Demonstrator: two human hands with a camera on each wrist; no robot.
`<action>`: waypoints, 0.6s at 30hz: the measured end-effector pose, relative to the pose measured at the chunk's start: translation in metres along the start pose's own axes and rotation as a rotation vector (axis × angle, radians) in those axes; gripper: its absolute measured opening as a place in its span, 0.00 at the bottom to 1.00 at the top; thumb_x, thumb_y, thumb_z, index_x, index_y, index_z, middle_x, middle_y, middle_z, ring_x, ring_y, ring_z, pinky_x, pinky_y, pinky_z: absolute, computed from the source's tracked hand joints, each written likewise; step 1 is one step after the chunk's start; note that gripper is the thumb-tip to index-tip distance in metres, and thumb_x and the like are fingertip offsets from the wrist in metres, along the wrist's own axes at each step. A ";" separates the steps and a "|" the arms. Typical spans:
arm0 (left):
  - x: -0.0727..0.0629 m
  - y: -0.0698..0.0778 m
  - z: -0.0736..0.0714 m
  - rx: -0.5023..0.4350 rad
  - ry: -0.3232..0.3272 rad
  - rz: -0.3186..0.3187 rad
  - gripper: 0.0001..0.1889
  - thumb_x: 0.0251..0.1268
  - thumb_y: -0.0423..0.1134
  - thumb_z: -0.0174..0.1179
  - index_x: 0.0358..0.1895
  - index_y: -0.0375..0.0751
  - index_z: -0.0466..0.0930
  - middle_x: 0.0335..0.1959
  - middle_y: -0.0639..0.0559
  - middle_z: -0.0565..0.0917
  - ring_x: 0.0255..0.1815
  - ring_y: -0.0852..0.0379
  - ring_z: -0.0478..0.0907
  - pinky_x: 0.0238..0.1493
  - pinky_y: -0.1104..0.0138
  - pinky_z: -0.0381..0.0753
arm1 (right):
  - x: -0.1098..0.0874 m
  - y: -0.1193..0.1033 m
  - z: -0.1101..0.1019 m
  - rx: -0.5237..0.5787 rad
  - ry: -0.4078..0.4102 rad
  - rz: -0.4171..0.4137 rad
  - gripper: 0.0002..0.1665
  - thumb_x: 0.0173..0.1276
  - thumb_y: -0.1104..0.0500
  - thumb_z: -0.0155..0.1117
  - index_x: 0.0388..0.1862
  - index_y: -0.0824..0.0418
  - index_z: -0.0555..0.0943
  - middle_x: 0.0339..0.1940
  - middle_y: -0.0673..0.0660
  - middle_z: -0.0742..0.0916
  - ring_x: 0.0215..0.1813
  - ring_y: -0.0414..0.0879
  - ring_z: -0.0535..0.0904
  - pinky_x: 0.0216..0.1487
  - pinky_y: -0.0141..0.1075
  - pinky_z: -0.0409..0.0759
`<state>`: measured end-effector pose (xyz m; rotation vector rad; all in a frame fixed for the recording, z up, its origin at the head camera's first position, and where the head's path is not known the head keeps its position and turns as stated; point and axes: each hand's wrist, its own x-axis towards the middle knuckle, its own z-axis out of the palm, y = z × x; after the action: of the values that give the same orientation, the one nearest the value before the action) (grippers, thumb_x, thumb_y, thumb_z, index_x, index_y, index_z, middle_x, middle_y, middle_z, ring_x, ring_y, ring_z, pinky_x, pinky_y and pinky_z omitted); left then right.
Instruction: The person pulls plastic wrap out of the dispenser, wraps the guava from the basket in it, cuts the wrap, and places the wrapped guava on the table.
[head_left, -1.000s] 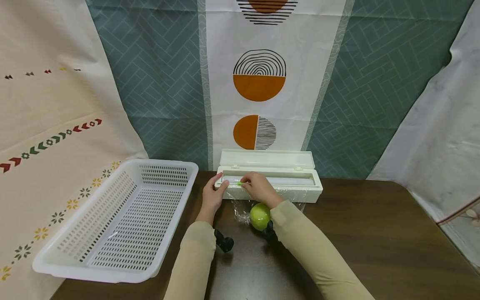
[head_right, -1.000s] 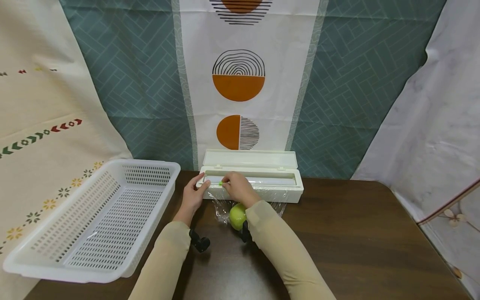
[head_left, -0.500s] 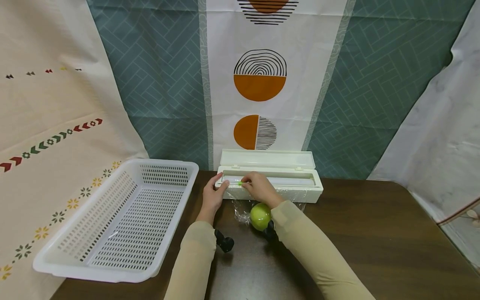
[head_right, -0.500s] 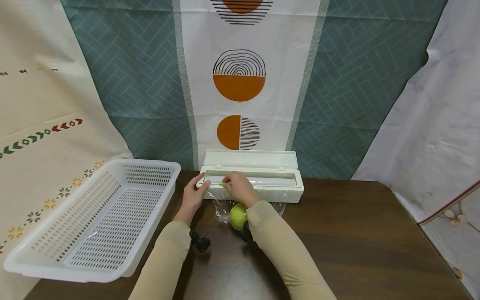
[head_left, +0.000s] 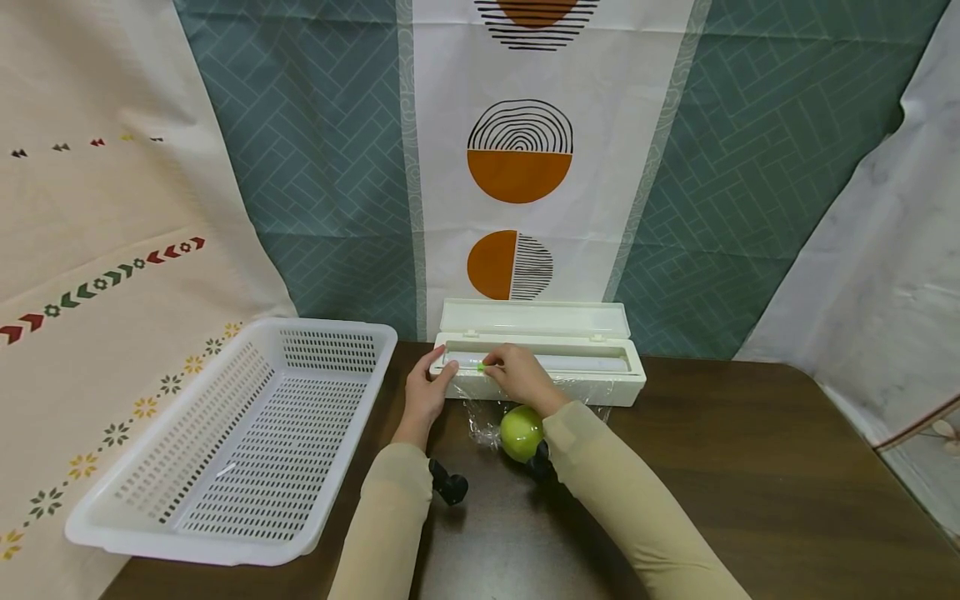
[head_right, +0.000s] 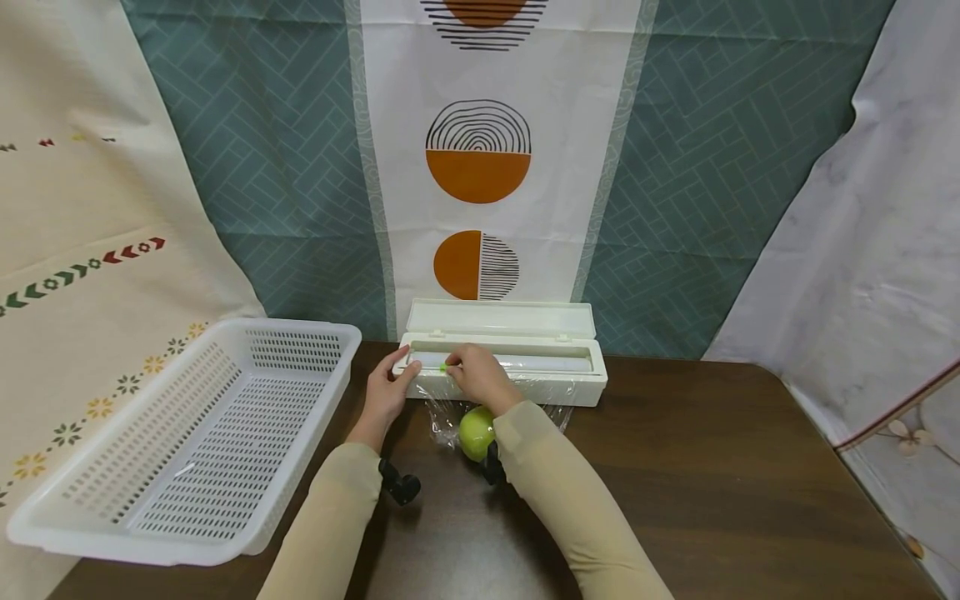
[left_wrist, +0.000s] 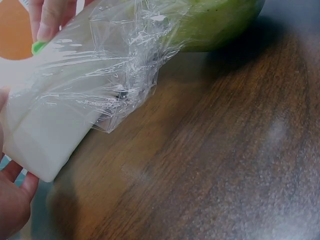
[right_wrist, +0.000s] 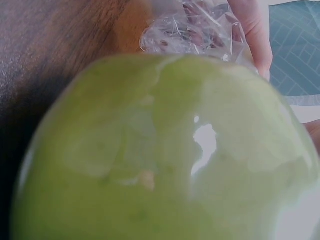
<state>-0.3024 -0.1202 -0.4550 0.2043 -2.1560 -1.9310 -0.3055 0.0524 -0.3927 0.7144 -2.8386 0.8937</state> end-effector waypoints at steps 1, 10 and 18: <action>0.000 0.000 0.000 -0.001 0.000 0.000 0.24 0.63 0.40 0.61 0.63 0.46 0.73 0.65 0.43 0.72 0.48 0.51 0.73 0.44 0.71 0.73 | 0.000 0.000 0.000 0.000 0.002 -0.001 0.10 0.67 0.60 0.61 0.43 0.63 0.84 0.45 0.59 0.86 0.51 0.52 0.81 0.55 0.44 0.78; 0.000 -0.001 -0.001 -0.008 -0.003 0.000 0.24 0.63 0.40 0.61 0.63 0.46 0.73 0.65 0.42 0.71 0.49 0.51 0.72 0.47 0.70 0.74 | -0.001 0.001 0.000 0.007 -0.003 -0.006 0.10 0.67 0.60 0.60 0.43 0.64 0.84 0.46 0.59 0.86 0.52 0.53 0.81 0.55 0.44 0.78; 0.001 -0.002 -0.001 -0.009 -0.014 0.020 0.25 0.63 0.41 0.61 0.64 0.45 0.72 0.66 0.43 0.70 0.61 0.49 0.70 0.61 0.56 0.72 | 0.001 0.003 0.000 0.007 -0.002 -0.014 0.10 0.66 0.61 0.61 0.42 0.63 0.84 0.44 0.59 0.87 0.51 0.52 0.82 0.55 0.44 0.78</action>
<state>-0.3032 -0.1214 -0.4571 0.1670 -2.1499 -1.9366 -0.3074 0.0546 -0.3938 0.7357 -2.8296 0.9022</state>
